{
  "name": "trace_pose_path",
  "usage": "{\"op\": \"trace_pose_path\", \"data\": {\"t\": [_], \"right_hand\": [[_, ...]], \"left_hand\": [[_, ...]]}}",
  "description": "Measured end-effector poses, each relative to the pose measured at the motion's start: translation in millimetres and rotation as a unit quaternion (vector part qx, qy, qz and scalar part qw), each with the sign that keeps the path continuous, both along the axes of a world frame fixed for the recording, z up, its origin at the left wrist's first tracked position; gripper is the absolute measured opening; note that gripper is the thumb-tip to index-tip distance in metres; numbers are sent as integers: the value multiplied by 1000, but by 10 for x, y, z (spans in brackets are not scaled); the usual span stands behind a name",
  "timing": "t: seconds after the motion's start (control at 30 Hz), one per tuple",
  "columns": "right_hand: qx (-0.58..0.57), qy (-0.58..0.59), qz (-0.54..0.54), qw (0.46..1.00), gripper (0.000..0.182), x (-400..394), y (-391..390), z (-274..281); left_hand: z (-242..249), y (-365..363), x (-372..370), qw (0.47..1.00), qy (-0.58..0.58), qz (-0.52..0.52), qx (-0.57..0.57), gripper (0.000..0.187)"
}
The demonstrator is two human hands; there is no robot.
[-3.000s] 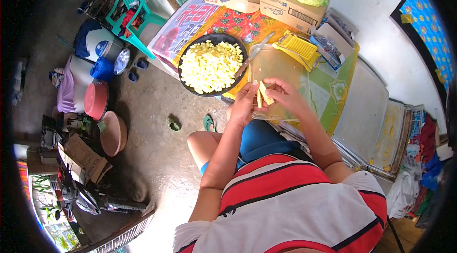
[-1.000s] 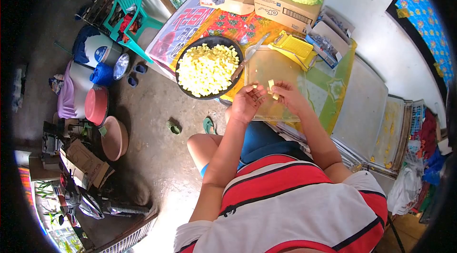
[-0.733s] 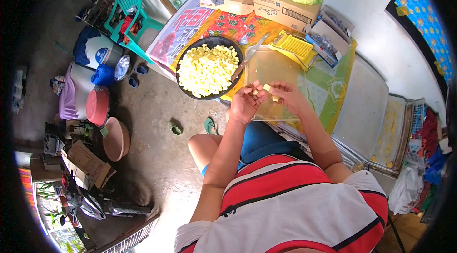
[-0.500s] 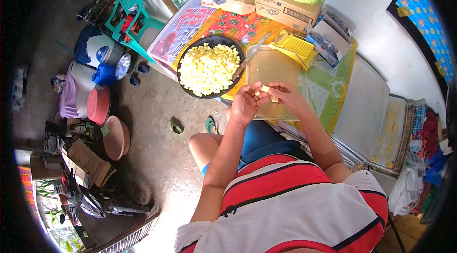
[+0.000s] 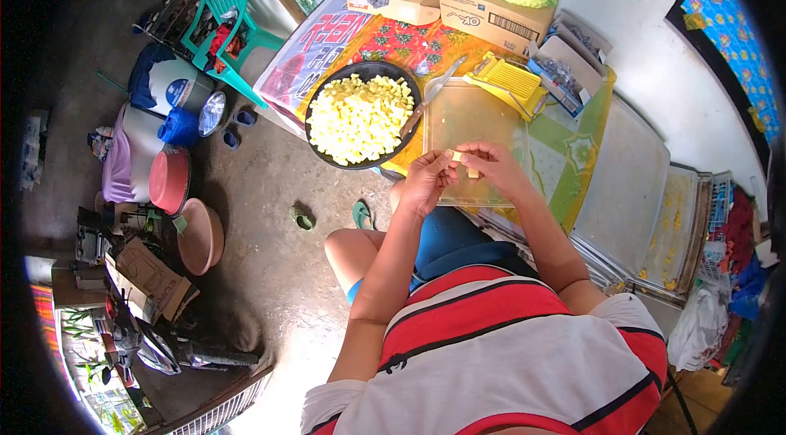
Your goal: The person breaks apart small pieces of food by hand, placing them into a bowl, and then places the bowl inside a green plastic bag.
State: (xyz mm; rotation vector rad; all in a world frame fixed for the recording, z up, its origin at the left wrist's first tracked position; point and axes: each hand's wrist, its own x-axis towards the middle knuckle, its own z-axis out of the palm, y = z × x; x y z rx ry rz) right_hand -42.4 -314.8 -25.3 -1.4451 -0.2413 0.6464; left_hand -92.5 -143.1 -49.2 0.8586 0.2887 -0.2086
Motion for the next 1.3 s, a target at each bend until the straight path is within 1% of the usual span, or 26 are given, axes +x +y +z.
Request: {"op": "trace_pose_path", "data": {"t": [0.17,0.3,0.4,0.47,0.5,0.57,0.6,0.67,0.77,0.87,1.17,1.3], "right_hand": [[9,22,0,1000,28,-7,11,28],[41,62,-11,997,29,5,5,-18],[81,76,-51,993,27,-4,8,-18],[80,77,-49,993,28,12,-8,-56],[80,77,-48,993,28,18,-13,-67],[82,81,-50,992,23,22,-12,-66],[83,83,-51,992,20,21,-11,-62],[68,68,-43,994,21,15,-9,-48],[67,60,-34,995,21,8,11,-45],[57,51,-28,997,19,21,12,-72],[67,66,-32,995,18,-26,21,50],[98,96,-35,990,21,10,11,-37]], "left_hand": [[42,6,-28,999,10,-5,-48,16],[-5,27,-25,995,-6,-7,-96,22],[48,26,-29,991,-2,8,-133,27],[5,62,-15,989,-4,8,-146,30],[-17,71,-12,990,-2,10,-138,29],[-62,86,-12,993,4,15,-121,29],[-25,75,-18,996,1,11,-92,27],[49,35,-29,999,-6,1,-32,25],[64,-25,-33,1000,-8,-1,7,21],[79,-48,-28,1000,-15,-14,18,19],[52,-31,-40,1000,-19,-20,1,16],[132,-17,-49,998,3,-6,-58,19]]}}
